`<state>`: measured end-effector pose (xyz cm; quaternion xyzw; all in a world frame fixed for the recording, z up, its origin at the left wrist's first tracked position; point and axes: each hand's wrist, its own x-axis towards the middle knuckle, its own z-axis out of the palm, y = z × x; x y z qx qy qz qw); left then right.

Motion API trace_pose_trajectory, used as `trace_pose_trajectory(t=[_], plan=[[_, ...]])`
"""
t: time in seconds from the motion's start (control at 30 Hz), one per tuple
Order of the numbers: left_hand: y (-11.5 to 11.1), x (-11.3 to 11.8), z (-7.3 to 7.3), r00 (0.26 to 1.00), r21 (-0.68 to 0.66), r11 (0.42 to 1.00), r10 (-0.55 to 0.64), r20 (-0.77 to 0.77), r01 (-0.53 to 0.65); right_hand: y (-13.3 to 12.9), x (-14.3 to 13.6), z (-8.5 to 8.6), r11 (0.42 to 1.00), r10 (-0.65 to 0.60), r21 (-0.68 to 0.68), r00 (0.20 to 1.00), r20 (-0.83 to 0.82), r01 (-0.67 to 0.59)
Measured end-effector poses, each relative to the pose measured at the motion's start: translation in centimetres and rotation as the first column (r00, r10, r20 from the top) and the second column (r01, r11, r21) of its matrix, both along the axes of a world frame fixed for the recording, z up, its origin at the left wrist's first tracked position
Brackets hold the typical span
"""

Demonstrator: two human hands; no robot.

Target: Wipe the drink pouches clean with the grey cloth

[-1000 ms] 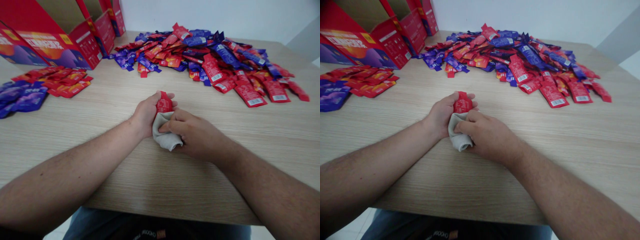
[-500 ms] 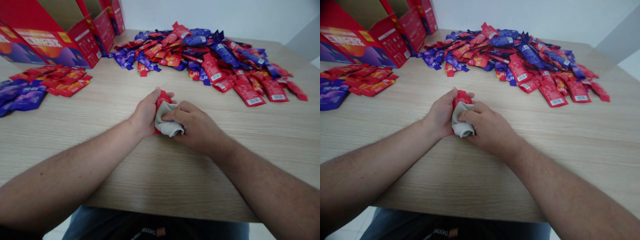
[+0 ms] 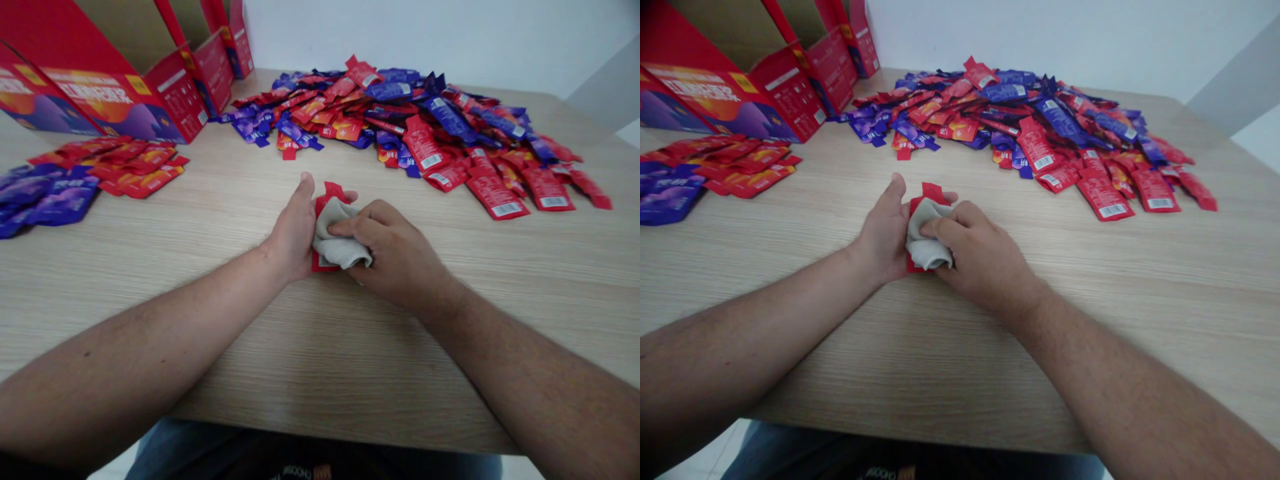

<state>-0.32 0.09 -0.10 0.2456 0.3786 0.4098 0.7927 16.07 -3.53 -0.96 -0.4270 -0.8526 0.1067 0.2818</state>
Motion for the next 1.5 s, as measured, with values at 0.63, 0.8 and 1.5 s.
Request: trace_pose_trajectory(t=[0.63, 0.8, 1.5], plan=[[-0.9, 1.1, -0.2, 0.999, 0.089, 0.995, -0.048, 0.024, 0.046, 1.0, 1.2, 1.1, 0.989, -0.105, 0.100, 0.993, -0.059, 0.110], [-1.0, 1.1, 0.6, 0.996, 0.055, 0.995, -0.086, 0.013, 0.085, 1.1, 1.4, 0.9, 0.986, -0.140, 0.077, 0.987, -0.077, 0.146], [-0.1, -0.3, -0.7, 0.999, 0.030, 0.999, -0.031, -0.031, 0.032, -1.2, -0.1, 1.2, 0.982, 0.149, -0.137, 0.983, 0.110, -0.133]])
